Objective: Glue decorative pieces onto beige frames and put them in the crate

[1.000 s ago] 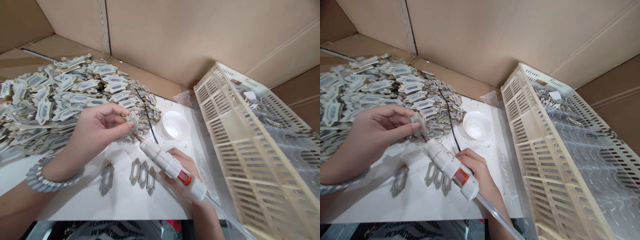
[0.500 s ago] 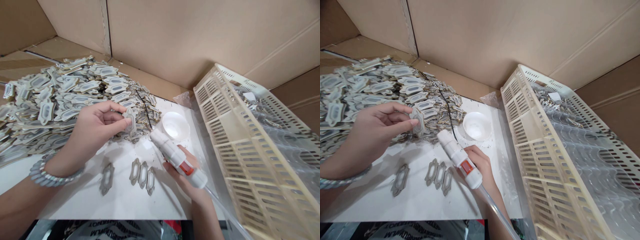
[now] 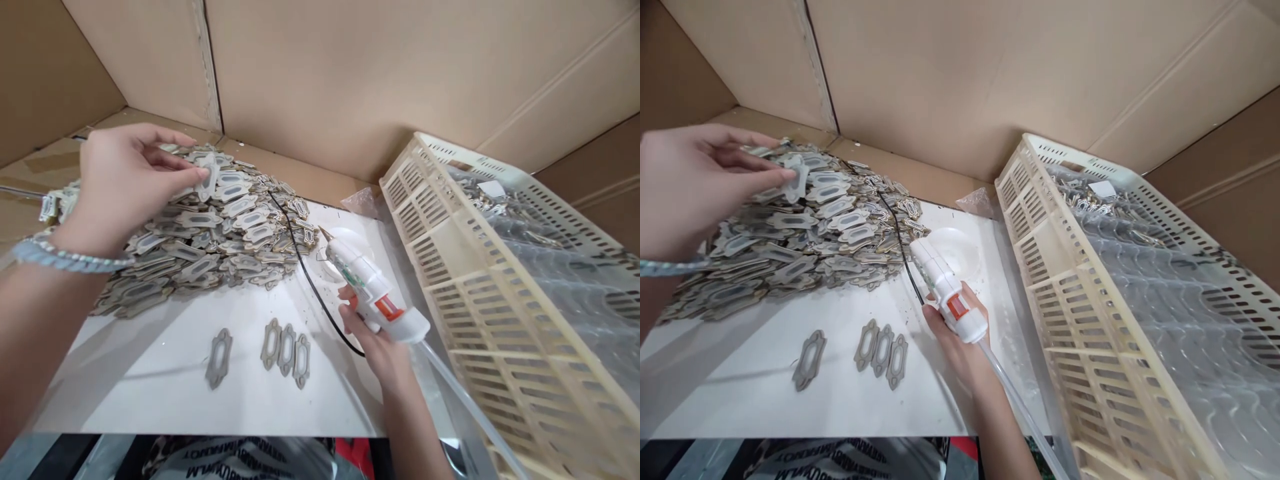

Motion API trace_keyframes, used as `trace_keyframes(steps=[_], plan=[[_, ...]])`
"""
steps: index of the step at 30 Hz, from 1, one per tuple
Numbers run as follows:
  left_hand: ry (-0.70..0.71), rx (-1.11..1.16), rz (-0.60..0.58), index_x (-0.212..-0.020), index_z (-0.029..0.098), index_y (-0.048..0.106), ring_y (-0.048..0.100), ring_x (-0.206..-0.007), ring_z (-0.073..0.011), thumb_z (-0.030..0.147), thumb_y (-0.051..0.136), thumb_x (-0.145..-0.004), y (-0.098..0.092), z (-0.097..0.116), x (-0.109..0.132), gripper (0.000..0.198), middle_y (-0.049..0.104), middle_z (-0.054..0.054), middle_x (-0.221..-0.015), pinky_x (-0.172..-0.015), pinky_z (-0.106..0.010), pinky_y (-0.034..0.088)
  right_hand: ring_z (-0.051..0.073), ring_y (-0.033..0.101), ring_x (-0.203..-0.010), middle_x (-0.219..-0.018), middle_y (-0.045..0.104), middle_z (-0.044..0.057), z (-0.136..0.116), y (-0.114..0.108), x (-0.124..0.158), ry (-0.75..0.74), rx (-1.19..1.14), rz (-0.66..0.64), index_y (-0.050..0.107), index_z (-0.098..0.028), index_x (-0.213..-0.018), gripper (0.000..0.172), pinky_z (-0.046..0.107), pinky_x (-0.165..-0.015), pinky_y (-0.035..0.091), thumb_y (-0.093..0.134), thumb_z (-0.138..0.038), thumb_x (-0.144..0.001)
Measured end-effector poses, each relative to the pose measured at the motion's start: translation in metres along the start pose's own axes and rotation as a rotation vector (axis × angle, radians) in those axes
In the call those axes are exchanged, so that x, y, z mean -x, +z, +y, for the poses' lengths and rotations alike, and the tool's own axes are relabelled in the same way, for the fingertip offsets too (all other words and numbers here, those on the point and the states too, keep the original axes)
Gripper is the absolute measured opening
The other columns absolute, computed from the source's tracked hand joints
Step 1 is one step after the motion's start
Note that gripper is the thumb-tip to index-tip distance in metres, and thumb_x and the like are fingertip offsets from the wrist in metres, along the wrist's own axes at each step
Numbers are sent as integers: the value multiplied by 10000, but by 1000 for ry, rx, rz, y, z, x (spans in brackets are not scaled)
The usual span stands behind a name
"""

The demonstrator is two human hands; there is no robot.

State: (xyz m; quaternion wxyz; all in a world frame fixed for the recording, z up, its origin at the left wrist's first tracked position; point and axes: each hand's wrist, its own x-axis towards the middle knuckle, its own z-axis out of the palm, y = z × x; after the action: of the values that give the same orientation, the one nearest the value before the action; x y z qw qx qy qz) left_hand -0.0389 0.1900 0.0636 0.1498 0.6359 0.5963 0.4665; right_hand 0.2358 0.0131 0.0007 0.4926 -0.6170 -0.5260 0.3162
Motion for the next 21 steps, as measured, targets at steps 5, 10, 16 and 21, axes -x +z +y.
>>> trace_keyframes(steps=[5,10,16,21], plan=[[48,-199,-60,-1042,134,745,718,-917,-228,232,847,-667,6,1,-34,400,644,33,-669,-1076,-501,450,101,479,-513,-705,602,-14,-7,1,-3,20,-29,-10,630,-205,-813,192,255,-520,412,681,-386,-774],[62,-185,-142,-979,102,750,689,-813,-171,359,799,-709,12,10,-48,376,649,55,-658,-1022,-505,490,106,499,-522,-699,592,-15,-10,3,-6,1,-44,-6,616,-207,-784,167,248,-497,408,666,-364,-762],[187,-173,-95,-974,99,750,655,-768,-113,445,719,-741,4,21,-34,419,634,58,-699,-967,-453,515,106,490,-519,-714,615,-7,-6,1,-5,-6,-65,6,619,-205,-818,173,253,-505,418,673,-362,-771],[295,-122,-966,-824,199,760,667,-636,-159,408,830,-596,-15,15,15,318,730,-6,-729,-624,-235,553,101,474,-514,-763,645,5,-5,-2,-3,26,-43,19,639,-204,-886,207,279,-577,460,672,-382,-784]])
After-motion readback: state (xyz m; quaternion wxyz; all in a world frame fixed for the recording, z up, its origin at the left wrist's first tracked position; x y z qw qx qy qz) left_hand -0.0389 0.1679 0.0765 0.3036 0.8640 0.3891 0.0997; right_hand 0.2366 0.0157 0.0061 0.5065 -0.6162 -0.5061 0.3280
